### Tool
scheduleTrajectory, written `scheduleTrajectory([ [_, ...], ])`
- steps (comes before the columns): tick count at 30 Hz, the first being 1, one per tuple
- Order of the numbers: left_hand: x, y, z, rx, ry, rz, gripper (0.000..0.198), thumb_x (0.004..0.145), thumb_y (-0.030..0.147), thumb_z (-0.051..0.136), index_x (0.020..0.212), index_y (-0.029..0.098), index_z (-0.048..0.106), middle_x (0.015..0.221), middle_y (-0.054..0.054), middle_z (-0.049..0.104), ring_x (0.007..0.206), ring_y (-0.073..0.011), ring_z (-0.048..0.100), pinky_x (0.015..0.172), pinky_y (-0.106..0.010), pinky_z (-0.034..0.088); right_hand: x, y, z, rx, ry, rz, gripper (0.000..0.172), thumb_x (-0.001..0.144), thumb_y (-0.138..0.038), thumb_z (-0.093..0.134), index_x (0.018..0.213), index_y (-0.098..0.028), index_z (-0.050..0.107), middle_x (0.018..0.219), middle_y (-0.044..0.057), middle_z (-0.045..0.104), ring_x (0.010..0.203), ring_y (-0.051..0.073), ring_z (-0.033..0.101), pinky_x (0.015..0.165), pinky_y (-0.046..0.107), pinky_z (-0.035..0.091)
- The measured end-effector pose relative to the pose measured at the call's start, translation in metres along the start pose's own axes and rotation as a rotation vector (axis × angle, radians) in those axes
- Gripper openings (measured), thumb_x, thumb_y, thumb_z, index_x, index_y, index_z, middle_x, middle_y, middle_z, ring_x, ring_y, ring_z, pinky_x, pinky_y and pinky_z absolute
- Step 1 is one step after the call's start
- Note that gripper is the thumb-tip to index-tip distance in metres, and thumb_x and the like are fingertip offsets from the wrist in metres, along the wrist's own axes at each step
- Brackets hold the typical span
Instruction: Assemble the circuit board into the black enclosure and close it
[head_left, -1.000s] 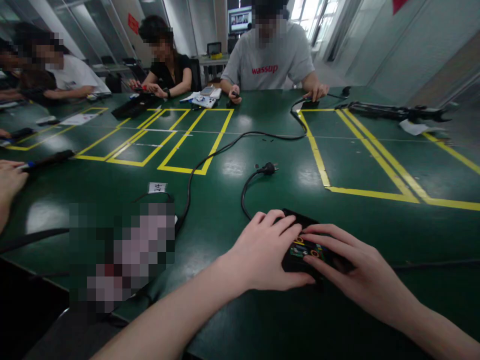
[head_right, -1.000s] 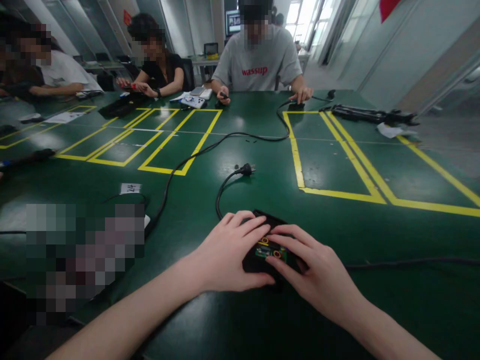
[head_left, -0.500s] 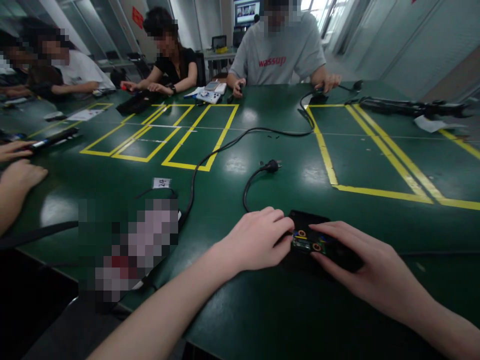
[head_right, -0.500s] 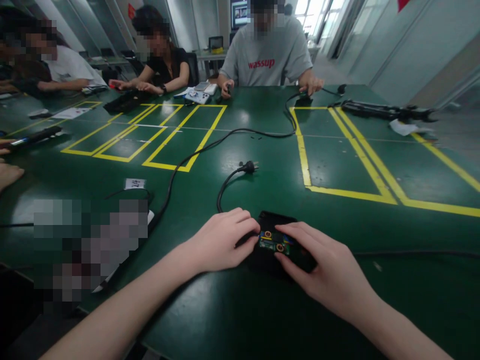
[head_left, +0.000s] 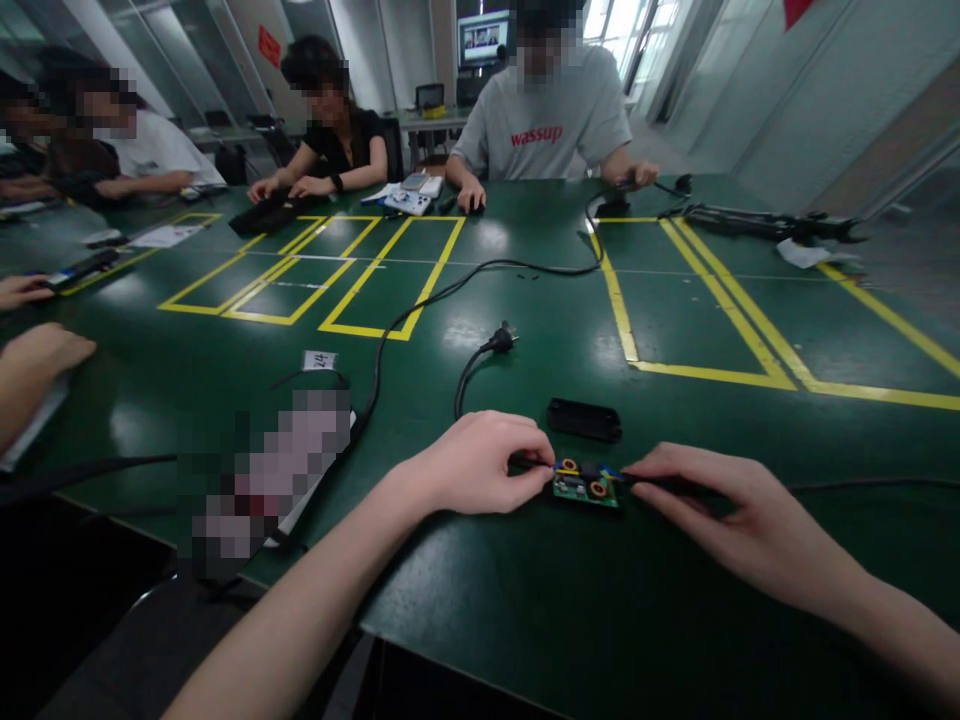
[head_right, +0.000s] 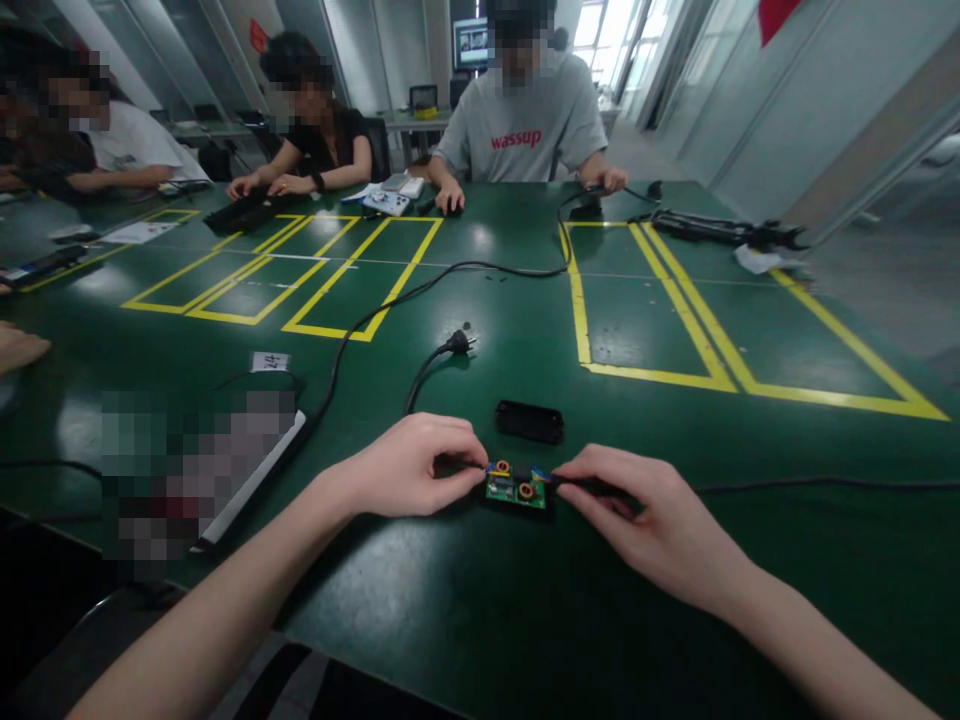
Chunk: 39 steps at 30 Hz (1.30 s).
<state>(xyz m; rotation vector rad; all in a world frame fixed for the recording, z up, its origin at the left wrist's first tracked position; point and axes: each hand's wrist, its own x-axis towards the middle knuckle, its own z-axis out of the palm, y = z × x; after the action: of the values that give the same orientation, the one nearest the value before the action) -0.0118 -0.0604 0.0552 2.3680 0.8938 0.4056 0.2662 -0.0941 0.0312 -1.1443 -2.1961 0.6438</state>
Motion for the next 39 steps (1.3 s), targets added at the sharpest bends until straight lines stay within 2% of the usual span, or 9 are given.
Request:
scheduleTrajectory([
  [3,-0.001,-0.001,0.003,-0.012,-0.058,-0.026,0.011,0.088,0.018,0.063,0.088,0.017,0.074,0.084,-0.001,0.070,0.071,-0.0120,0.061,0.063,-0.022,0.043,-0.001,0.000,0.008,0.023,-0.019,0.004,0.025,0.099,-0.043,0.058,0.093,-0.024,0.074,0.080,0.005,0.073,0.059,0.017,0.065,0.050,0.027,0.054],
  [10,-0.001,-0.001,0.007,-0.011,0.049,-0.133,0.009,0.085,0.018,0.067,0.091,0.019,0.073,0.079,0.001,0.069,0.072,-0.0133,0.061,0.068,-0.024,0.044,0.003,0.001,0.012,-0.057,0.000,-0.127,0.018,0.099,-0.029,0.057,0.091,-0.022,0.071,0.085,0.006,0.073,0.069,0.016,0.070,0.060,0.025,0.057],
  [13,-0.001,-0.004,0.005,-0.022,0.059,-0.121,0.002,0.084,0.018,0.069,0.082,0.018,0.071,0.078,0.001,0.067,0.072,-0.0130,0.060,0.069,-0.024,0.045,0.002,0.002,0.014,-0.121,0.021,-0.153,0.019,0.100,-0.026,0.054,0.095,-0.022,0.073,0.089,0.006,0.074,0.073,0.016,0.071,0.064,0.026,0.058],
  [17,-0.001,-0.009,0.006,-0.008,0.057,-0.072,0.013,0.087,0.017,0.068,0.074,0.017,0.067,0.077,0.000,0.064,0.075,-0.0139,0.059,0.071,-0.024,0.045,0.002,0.004,0.017,-0.234,0.059,-0.207,0.022,0.101,-0.026,0.053,0.100,-0.021,0.074,0.094,0.008,0.076,0.080,0.018,0.072,0.071,0.030,0.060],
  [24,0.000,-0.010,0.009,0.066,0.075,-0.041,0.014,0.094,0.017,0.064,0.080,0.018,0.068,0.084,-0.001,0.065,0.082,-0.0167,0.061,0.076,-0.027,0.046,0.005,0.004,0.011,-0.365,0.018,-0.384,0.023,0.102,-0.018,0.050,0.102,-0.017,0.073,0.088,0.008,0.073,0.076,0.018,0.066,0.065,0.029,0.055],
  [29,-0.001,-0.013,0.009,0.039,0.077,-0.026,0.014,0.095,0.018,0.063,0.083,0.018,0.070,0.089,-0.003,0.068,0.086,-0.0175,0.063,0.079,-0.028,0.049,0.003,0.003,0.007,-0.484,-0.018,-0.449,0.028,0.104,-0.018,0.045,0.104,-0.014,0.073,0.087,0.009,0.072,0.074,0.017,0.065,0.065,0.028,0.053],
  [34,-0.003,-0.016,0.004,-0.054,0.030,0.029,0.014,0.093,0.015,0.063,0.094,0.017,0.077,0.099,-0.006,0.072,0.091,-0.0176,0.067,0.084,-0.028,0.051,0.002,0.005,0.007,-0.632,-0.028,-0.477,0.029,0.100,-0.012,0.044,0.109,-0.013,0.072,0.091,0.010,0.073,0.077,0.019,0.065,0.068,0.031,0.053],
  [36,-0.003,-0.017,0.002,-0.078,0.025,0.036,0.016,0.092,0.014,0.064,0.098,0.016,0.078,0.097,-0.006,0.074,0.089,-0.0172,0.068,0.082,-0.027,0.051,0.002,0.005,0.007,-0.663,-0.028,-0.480,0.030,0.099,-0.011,0.045,0.112,-0.013,0.072,0.093,0.010,0.073,0.079,0.020,0.065,0.069,0.032,0.054],
  [39,-0.002,-0.019,0.001,-0.097,0.058,-0.030,0.012,0.090,0.016,0.069,0.098,0.016,0.078,0.085,-0.003,0.074,0.076,-0.0151,0.067,0.073,-0.025,0.050,0.003,0.006,0.006,-0.667,-0.035,-0.475,0.030,0.098,-0.010,0.045,0.113,-0.014,0.071,0.094,0.010,0.073,0.080,0.020,0.064,0.071,0.031,0.054],
])
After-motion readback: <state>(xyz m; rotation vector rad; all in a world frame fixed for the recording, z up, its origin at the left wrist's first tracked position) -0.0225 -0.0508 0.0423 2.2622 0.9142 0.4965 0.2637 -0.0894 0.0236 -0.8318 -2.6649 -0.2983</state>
